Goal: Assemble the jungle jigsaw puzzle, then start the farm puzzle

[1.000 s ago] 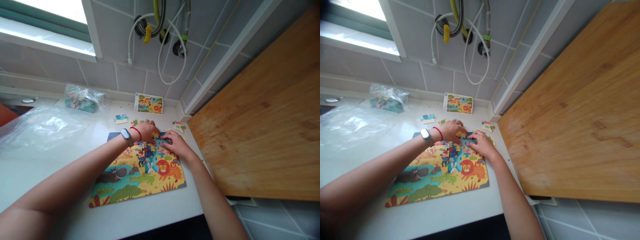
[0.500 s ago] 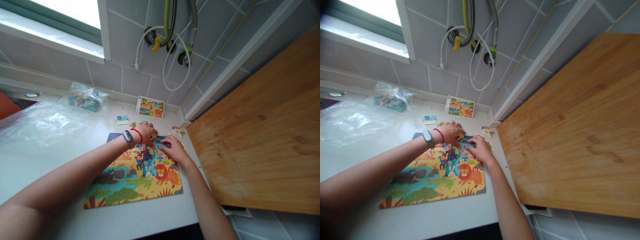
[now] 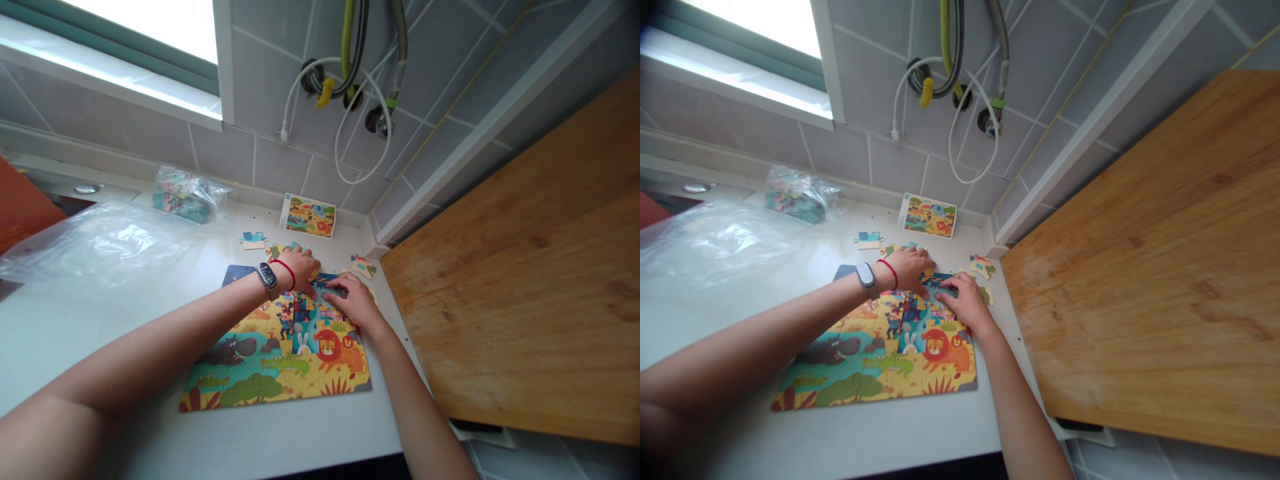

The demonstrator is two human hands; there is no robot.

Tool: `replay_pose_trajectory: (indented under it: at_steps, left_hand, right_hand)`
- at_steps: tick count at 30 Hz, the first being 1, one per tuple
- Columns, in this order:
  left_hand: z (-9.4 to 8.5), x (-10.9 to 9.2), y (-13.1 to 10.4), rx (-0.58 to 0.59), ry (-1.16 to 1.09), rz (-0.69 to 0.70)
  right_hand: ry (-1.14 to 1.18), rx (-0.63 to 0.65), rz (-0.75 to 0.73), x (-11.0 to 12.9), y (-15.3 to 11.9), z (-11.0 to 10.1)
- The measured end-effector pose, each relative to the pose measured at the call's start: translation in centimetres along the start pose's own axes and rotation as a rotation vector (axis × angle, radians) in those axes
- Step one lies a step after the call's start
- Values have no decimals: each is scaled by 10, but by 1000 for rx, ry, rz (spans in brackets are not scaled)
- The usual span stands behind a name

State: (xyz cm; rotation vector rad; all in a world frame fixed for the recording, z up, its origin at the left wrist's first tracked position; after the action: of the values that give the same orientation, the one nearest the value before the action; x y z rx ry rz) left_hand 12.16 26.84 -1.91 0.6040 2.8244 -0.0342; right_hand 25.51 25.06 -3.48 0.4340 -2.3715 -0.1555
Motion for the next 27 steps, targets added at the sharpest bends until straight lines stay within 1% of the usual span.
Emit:
replay_pose_trajectory:
  at_steps: [3,5,7,10,11,12,13,15,17,19,22,27]
  left_hand:
    - [-3,3,1,-5,-10,-13]
    - [-12,17,4,-3,-23,-30]
    - [-24,45,6,6,-18,-84]
    - [-48,101,7,-31,86,-193]
    - [-52,119,6,-24,108,-244]
    - [-53,136,4,-14,123,-288]
    - [-51,150,1,18,138,-328]
    - [-46,170,-3,50,134,-408]
    - [-42,180,-5,58,118,-463]
    - [-39,184,-5,62,124,-481]
    - [-41,182,-4,60,141,-469]
    - [-48,177,-4,15,115,-451]
  right_hand:
    - [-3,-9,-12,2,0,0]
    - [-2,-15,-15,2,0,-1]
    - [-1,-18,-15,2,0,-1]
    - [-8,-15,-22,3,-1,-1]
    - [-9,-12,-23,3,-1,-1]
    - [-7,-9,-23,3,-1,0]
    - [-2,-6,-20,2,-1,0]
    - [17,1,-9,0,-1,-1]
    - [30,12,0,-1,-1,0]
    - [24,22,4,-3,-1,0]
    - [4,23,4,-3,-1,1]
    - [-5,4,-33,1,-1,1]
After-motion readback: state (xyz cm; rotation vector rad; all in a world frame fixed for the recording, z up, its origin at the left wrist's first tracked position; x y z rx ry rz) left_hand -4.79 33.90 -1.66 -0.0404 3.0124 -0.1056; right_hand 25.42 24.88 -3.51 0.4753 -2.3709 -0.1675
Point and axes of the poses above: each hand's wrist, its own y-axis towards the middle knuckle, its own z-axis out of the palm, x = y × z, the point moved 10 cm from there along y, towards the middle knuckle, and after that the axes turned 12 degrees about -x, right-handed, at the moved point
